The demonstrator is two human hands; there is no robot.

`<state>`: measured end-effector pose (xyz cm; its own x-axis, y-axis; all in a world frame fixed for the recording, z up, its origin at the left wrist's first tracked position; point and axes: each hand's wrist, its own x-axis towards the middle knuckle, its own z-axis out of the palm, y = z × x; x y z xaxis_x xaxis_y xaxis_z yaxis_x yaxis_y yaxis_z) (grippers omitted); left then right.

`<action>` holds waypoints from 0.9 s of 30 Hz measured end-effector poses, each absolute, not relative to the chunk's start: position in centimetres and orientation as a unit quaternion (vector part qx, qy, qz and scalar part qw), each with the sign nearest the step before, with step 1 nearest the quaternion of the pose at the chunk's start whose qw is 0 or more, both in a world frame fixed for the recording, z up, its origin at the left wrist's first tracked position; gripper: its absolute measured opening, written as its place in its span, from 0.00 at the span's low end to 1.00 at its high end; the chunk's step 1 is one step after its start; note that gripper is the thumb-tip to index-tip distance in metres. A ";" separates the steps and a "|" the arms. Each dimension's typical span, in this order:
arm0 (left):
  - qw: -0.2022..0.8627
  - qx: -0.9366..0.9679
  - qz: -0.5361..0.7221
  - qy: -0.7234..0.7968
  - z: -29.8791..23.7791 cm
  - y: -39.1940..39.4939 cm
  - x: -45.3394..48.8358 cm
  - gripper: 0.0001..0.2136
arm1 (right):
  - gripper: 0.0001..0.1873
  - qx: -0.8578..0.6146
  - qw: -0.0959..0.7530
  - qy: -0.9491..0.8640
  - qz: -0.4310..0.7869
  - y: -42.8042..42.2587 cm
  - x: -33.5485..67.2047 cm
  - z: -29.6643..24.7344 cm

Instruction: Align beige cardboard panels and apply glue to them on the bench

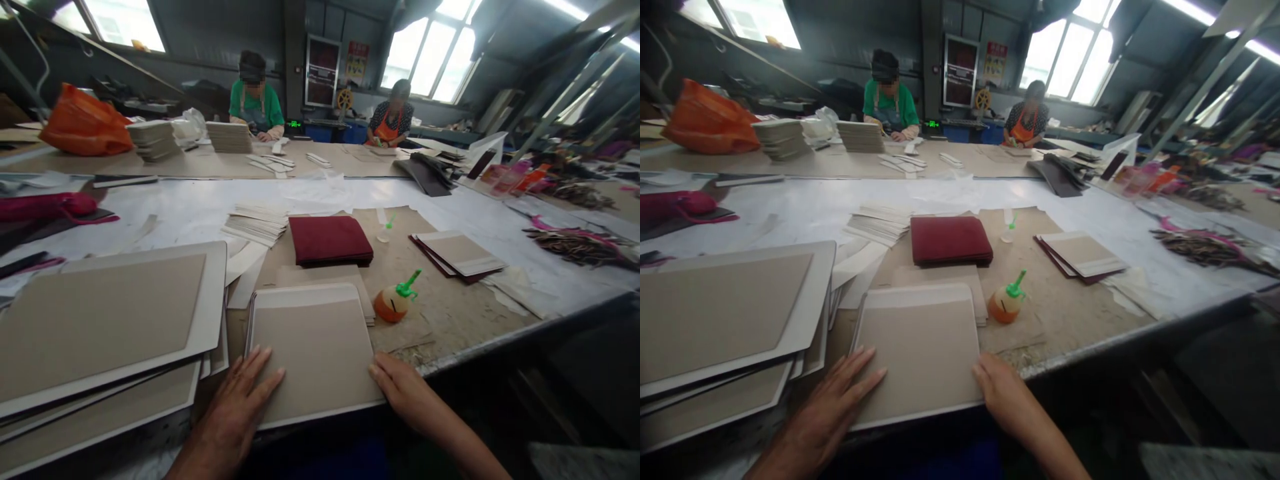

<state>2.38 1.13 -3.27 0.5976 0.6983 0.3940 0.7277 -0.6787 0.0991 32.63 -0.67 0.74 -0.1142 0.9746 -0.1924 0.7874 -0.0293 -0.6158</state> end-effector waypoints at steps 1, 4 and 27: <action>0.043 -0.885 -0.209 -0.413 -2.8 1.0 2.8 0.22 | 0.14 -0.648 0.149 -0.680 0.309 -0.6 32.6 0.7; 0.050 -0.862 -0.200 -0.464 -1.7 0.6 4.3 0.23 | 0.15 -0.652 0.144 -0.682 0.299 -0.5 32.6 0.4; 0.145 -0.879 -0.224 -0.396 -3.9 1.7 5.1 0.23 | 0.34 -0.582 0.114 -0.804 0.024 3.2 26.0 -0.3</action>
<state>5.11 1.69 -3.86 0.5866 0.6309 0.5078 0.7607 -0.6443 -0.0782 26.00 3.22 -0.28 -0.2955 0.9427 0.1551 0.9316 0.3203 -0.1719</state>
